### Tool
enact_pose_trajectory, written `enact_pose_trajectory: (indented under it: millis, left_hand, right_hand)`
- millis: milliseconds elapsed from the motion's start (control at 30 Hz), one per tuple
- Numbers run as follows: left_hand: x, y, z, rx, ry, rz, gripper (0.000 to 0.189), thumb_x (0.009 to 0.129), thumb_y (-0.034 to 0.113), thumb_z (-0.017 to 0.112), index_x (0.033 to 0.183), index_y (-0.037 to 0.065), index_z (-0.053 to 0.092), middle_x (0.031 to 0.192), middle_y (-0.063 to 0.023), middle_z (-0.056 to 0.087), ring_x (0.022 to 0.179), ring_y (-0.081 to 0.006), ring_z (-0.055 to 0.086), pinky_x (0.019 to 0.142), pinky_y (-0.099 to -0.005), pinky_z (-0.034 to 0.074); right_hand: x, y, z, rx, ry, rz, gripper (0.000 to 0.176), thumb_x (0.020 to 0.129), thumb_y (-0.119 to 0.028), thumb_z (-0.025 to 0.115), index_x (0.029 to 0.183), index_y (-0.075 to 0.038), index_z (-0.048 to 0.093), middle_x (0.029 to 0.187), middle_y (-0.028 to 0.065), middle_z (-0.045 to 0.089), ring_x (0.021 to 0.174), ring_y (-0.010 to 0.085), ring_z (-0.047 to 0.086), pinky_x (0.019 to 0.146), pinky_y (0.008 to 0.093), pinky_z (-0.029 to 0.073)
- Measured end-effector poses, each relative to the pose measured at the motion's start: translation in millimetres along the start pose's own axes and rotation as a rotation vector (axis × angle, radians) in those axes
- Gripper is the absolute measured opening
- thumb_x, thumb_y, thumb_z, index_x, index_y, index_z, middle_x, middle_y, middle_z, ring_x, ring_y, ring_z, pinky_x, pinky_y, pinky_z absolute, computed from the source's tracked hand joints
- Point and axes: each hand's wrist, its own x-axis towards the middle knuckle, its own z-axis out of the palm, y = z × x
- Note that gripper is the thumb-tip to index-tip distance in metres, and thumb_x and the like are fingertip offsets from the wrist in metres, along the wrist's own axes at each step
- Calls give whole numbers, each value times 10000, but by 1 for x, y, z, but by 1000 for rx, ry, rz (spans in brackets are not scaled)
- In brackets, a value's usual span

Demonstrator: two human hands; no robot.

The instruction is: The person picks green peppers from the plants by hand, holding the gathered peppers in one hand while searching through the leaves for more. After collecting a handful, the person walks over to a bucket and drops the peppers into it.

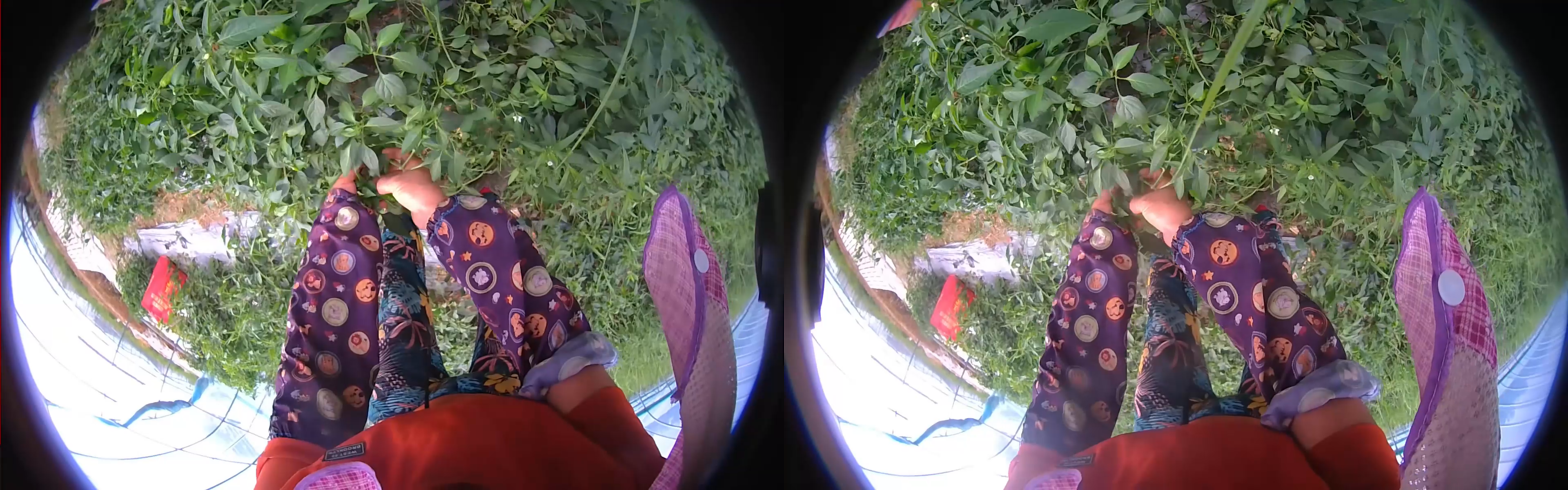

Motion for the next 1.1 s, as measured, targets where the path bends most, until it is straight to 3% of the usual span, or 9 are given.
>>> enact_pose_trajectory:
  millis: [133,200,267,400,533,667,800,933,1100]
  left_hand:
    - [-6,4,9,62,37,30,388,903,388,520,1160,98,551,1101,-145,612,958,-326,609,813,-519,497]
    - [-7,6,13,98,51,45,383,904,377,524,1164,96,548,1099,-145,612,953,-324,611,804,-515,500]
    - [-8,13,12,145,60,84,379,905,366,528,1168,93,545,1096,-146,611,948,-323,612,794,-511,503]
    - [-13,46,4,267,176,211,371,908,343,536,1176,88,538,1092,-147,610,939,-319,615,776,-503,510]
    - [-37,103,-19,458,468,389,364,910,321,544,1184,82,532,1088,-149,609,930,-316,619,757,-495,517]
    - [-101,144,-48,686,995,408,358,912,299,552,1192,77,526,1084,-150,608,921,-312,622,739,-487,524]
    - [-134,74,4,574,561,395,314,912,222,572,1183,68,535,1024,-148,625,835,-285,641,648,-425,543]
    - [-110,-3,90,763,223,351,334,926,168,542,1217,7,514,971,-138,624,857,-239,628,681,-363,541]
    - [-114,-104,187,1030,-12,259,352,938,279,559,1195,40,549,931,-86,629,816,-170,616,625,-297,540]
  right_hand:
    - [-5,2,0,-102,-73,30,475,731,30,622,1186,-44,508,930,67,630,780,153,600,582,287,483]
    - [-4,13,0,-87,-71,-224,403,681,16,644,1073,-26,558,794,41,609,696,126,567,587,285,462]
    - [-5,13,0,-120,41,77,379,654,23,647,1025,-27,586,807,43,605,695,135,564,584,283,461]
    - [-56,5,-28,-94,-179,215,512,710,17,625,1206,-37,512,865,74,632,722,152,614,598,281,503]
    - [-111,3,-115,63,-376,396,396,859,-41,522,1254,-44,511,954,75,627,747,162,634,624,288,525]
    - [-163,-9,-204,15,-298,411,364,913,-197,560,1246,-57,515,1002,59,612,863,163,621,712,306,517]
    - [-188,-24,-227,14,-148,169,341,923,-136,558,1239,-25,491,981,26,534,827,135,569,728,291,491]
    - [-187,-32,-218,216,-33,11,299,932,-133,529,1204,-13,504,949,54,581,827,139,578,731,295,490]
    - [-184,-41,-182,182,-90,-39,221,942,-135,527,1123,-8,526,967,67,604,842,141,590,710,286,475]
